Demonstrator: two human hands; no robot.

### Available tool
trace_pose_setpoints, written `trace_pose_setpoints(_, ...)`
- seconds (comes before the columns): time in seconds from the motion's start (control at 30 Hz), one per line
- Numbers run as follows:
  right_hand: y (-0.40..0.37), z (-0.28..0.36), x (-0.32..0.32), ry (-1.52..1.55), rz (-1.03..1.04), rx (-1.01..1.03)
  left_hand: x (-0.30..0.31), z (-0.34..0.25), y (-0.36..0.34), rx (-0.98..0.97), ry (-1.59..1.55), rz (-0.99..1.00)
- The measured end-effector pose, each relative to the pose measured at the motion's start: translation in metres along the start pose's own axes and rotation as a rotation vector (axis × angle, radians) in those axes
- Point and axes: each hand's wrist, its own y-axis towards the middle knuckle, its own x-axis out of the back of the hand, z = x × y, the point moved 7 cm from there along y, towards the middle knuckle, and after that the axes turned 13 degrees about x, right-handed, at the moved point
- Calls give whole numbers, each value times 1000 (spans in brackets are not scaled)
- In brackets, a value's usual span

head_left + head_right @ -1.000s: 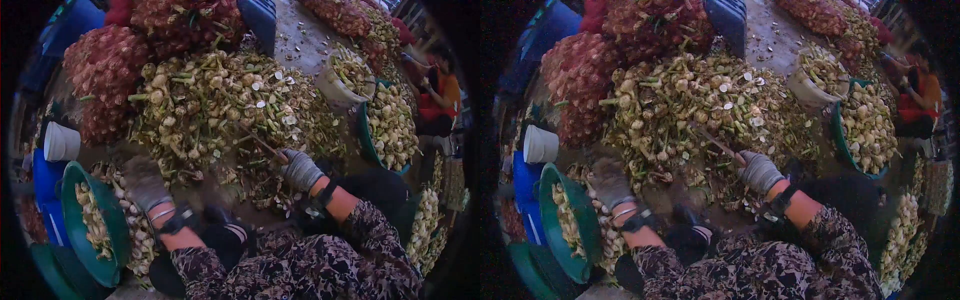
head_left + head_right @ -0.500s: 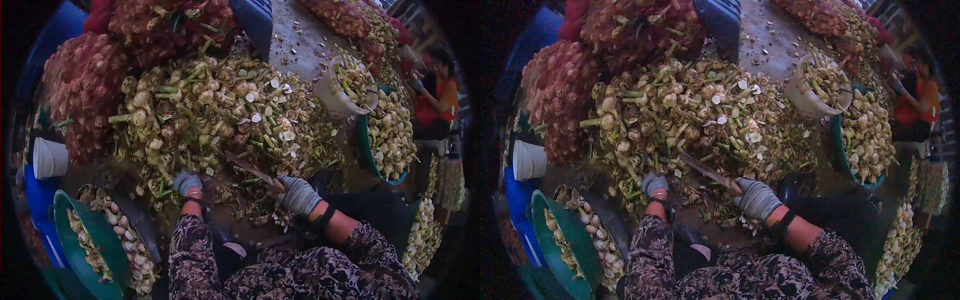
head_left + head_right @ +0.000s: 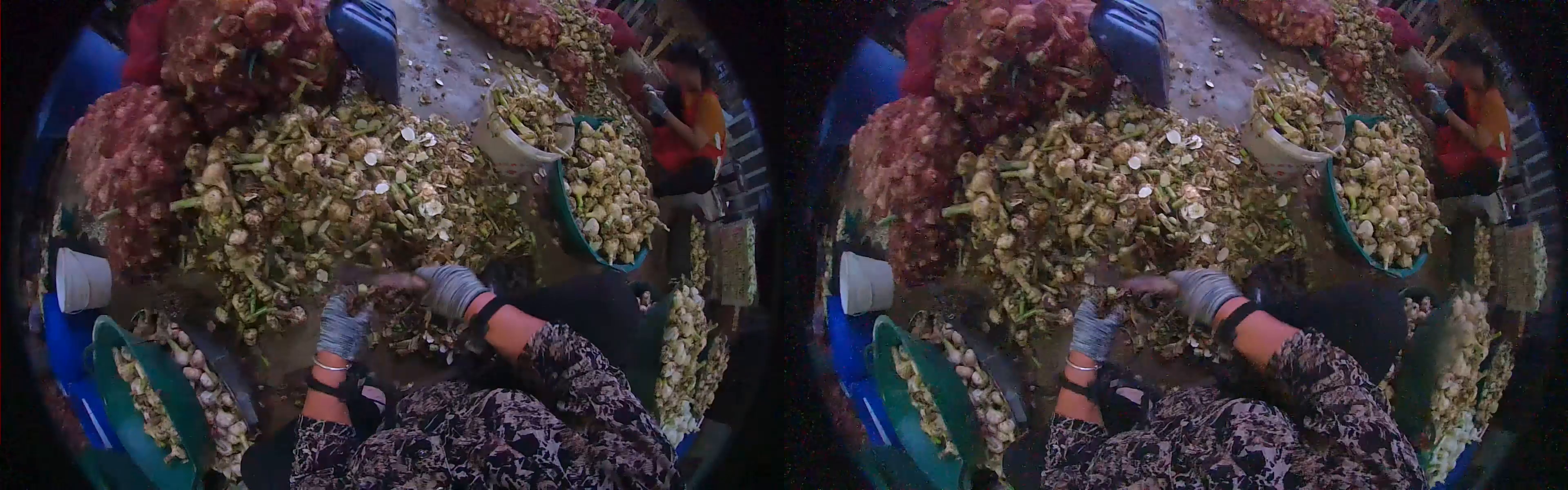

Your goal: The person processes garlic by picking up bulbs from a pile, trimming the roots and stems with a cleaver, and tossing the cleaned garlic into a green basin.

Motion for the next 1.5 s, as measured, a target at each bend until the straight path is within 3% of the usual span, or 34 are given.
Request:
trace_pose_setpoints(0.07, -12, -40, -8, 96, 65, -266, 20, -25, -22, -93, 5, -136)
trace_pose_setpoints(0.1, -18, -36, -6, 153, 4, -287, 23, -28, -25, -208, 129, -176)
trace_pose_setpoints(0.13, -21, -15, 7, 149, 5, -279, 21, -29, -32, -312, 249, -214)
trace_pose_setpoints(0.2, -16, 38, 34, 491, -264, -136, 11, -54, -42, -355, 421, -215)
trace_pose_setpoints(0.27, -8, 62, 35, 535, -317, -40, -3, -75, -55, -408, 608, -194)
trace_pose_setpoints(0.33, -8, 61, 31, 573, -376, 55, 1, -101, -81, -667, 400, -386)
trace_pose_setpoints(0.37, -1, 43, 15, 667, -419, 68, -5, -102, -85, -668, 403, -389)
trace_pose_setpoints(0.4, 4, 35, 8, 761, -460, 87, 4, -89, -81, -517, -107, -291)
trace_pose_setpoints(0.43, -3, 37, 15, 883, -410, -28, 8, -69, -74, -348, -609, -181)
trace_pose_setpoints(0.47, -7, 44, 23, 882, -405, -17, 10, -54, -74, -352, -608, -192)
trace_pose_setpoints(0.53, -18, 49, 14, 1195, -321, -213, -12, -19, -64, -61, -1100, 251)
trace_pose_setpoints(0.57, -24, 59, 14, 1263, -311, -193, -18, -23, -63, -131, -1021, 216)
trace_pose_setpoints(0.6, -24, 56, 5, 1260, -308, -193, -22, -23, -62, -133, -1025, 214)
trace_pose_setpoints(0.7, -25, 61, 9, 869, -347, 30, -27, -31, -65, -115, -1118, 260)
trace_pose_setpoints(0.73, -31, 64, 18, 865, -352, 28, -22, -38, -66, -253, -877, 187)
trace_pose_setpoints(0.77, -39, 65, 31, 589, -350, 61, -18, -44, -67, -384, -632, 114)
trace_pose_setpoints(0.8, -47, 70, 44, 314, -342, 91, -19, -32, -59, -386, -631, 118)
trace_pose_setpoints(0.87, -59, 81, 63, 227, -297, 111, -19, -6, -45, -473, -227, -53)
trace_pose_setpoints(0.9, -62, 88, 69, 141, -249, 131, -17, 3, -37, -471, -227, -50)
trace_pose_setpoints(0.97, -63, 98, 74, 67, -128, 162, -41, 27, -15, -118, -332, 362)
trace_pose_setpoints(1.0, -64, 101, 68, -7, -8, 197, -45, 35, -9, -117, -335, 369)
trace_pose_setpoints(1.13, -62, 101, 55, -43, 0, 209, -73, 105, 21, -422, -44, 207)
trace_pose_setpoints(1.2, -63, 116, 62, -45, -5, 324, -81, 135, 29, -493, 32, 160)
trace_pose_setpoints(1.27, -60, 120, 58, -73, 40, 299, -97, 160, 36, -183, -995, 706)
trace_pose_setpoints(1.43, -45, 105, 30, -114, 129, 225, -113, 190, 50, 56, -1428, 852)
trace_pose_setpoints(1.5, -37, 84, 16, 3, 34, 183, -105, 189, 50, 119, -1534, 886)
